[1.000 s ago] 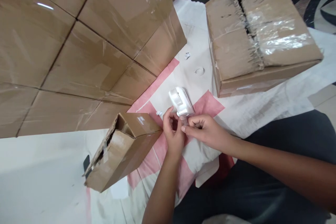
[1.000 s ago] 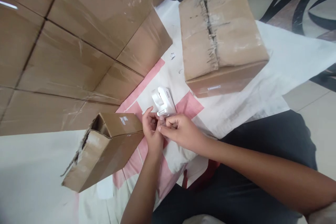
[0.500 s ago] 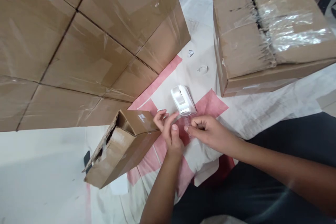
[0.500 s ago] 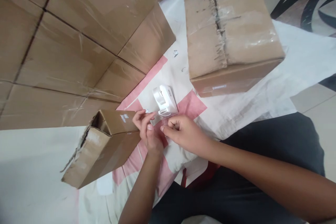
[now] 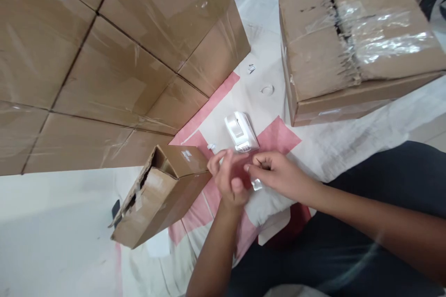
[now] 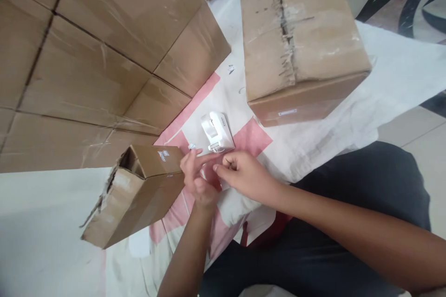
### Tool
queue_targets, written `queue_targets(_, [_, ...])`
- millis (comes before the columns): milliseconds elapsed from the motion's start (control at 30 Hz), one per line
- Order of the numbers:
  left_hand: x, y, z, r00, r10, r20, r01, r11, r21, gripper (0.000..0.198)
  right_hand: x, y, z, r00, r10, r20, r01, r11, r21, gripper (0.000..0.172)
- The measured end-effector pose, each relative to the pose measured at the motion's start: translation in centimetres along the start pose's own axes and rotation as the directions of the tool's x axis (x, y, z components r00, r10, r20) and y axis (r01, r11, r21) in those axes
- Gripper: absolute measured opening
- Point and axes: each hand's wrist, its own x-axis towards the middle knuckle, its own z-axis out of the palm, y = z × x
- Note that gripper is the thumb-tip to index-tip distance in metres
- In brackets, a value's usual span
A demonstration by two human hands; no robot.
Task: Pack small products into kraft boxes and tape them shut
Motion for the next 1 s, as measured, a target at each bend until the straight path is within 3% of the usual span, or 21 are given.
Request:
queue_targets(67, [0.3, 0.2, -0.2, 0.996, -0.016, 0.090, 0.020, 0.999, -0.047, 0.059, 0.1, 0.0, -0.1, 1.000, 0.022, 0.009, -0.022, 1.000, 0.018, 0.040])
queue_targets(167, [0.2, 0.0, -0.1, 0.997, 0.000, 0.077, 0.007, 0.996, -0.083, 0.055, 0.1, 0.1, -0.1, 1.000, 0.007, 0.001, -0.007, 1.000, -0.004, 0.040])
queue_targets(200, [0.0, -0.3, 0.0, 0.999, 0.009, 0.045, -0.006, 0.998, -0.065, 0.055, 0.0, 0.1, 0.0, 1.000, -0.004, 0.002, 0.004, 1.000, -0.018, 0.039])
queue_targets(267, [-0.4, -0.9, 0.4, 0.988, 0.052, -0.145, -0.052, 0.999, 0.005, 0.059, -0.1, 0.2, 0.1, 1.000, -0.016, 0.003, 0.017, 0.999, -0.044, 0.039])
queue_targets(333, [-0.5, -1.2, 0.5, 0.939, 0.136, -0.316, -0.117, 0.990, 0.079, 0.066, -0.2, 0.3, 0.2, 1.000, -0.029, 0.005, 0.029, 0.998, -0.053, 0.039])
queue_targets(367, [-0.5, -1.1, 0.4, 0.942, 0.155, -0.297, -0.136, 0.987, 0.085, 0.067, -0.2, 0.3, 0.2, 0.999, -0.038, -0.001, 0.038, 0.998, -0.049, 0.038])
queue_targets(433, [0.0, -0.5, 0.1, 0.991, 0.103, -0.082, -0.100, 0.994, 0.036, 0.062, -0.1, 0.2, 0.0, 0.999, -0.044, -0.015, 0.043, 0.999, -0.030, 0.035])
queue_targets(500, [0.5, 0.2, -0.2, 0.990, 0.013, 0.142, -0.011, 1.000, -0.014, 0.054, 0.1, 0.0, -0.2, 0.999, -0.023, -0.027, 0.022, 1.000, -0.008, 0.032])
queue_targets(533, [0.8, 0.5, -0.4, 0.984, -0.017, 0.179, 0.023, 0.999, -0.032, 0.051, 0.2, -0.1, -0.2, 0.999, -0.010, -0.031, 0.010, 1.000, -0.001, 0.031])
queue_targets(667, [0.4, 0.2, -0.4, 0.991, -0.009, 0.133, 0.018, 0.997, -0.070, 0.047, 0.2, -0.2, -0.1, 1.000, -0.007, -0.018, 0.007, 1.000, -0.001, 0.030])
queue_targets(800, [-0.3, -0.9, -0.6, 0.992, 0.063, -0.109, -0.054, 0.995, 0.086, 0.064, -0.2, 0.0, 0.2, 1.000, -0.006, 0.015, 0.006, 1.000, 0.022, 0.028])
queue_targets(867, [0.0, -0.8, -0.7, 0.996, 0.080, -0.049, -0.074, 0.990, 0.117, 0.071, -0.2, 0.1, 0.1, 1.000, -0.001, 0.003, 0.000, 0.999, 0.033, 0.029])
queue_targets(933, [0.7, -0.3, -0.8, 0.991, 0.043, 0.130, -0.056, 0.993, 0.101, 0.066, -0.2, 0.1, 0.0, 1.000, -0.010, -0.014, 0.011, 0.999, 0.043, 0.033])
queue_targets(1000, [1.3, 0.2, -0.7, 0.973, 0.004, 0.232, -0.024, 0.996, 0.086, 0.060, 0.0, 0.2, -0.1, 1.000, -0.020, -0.022, 0.021, 0.998, 0.058, 0.035])
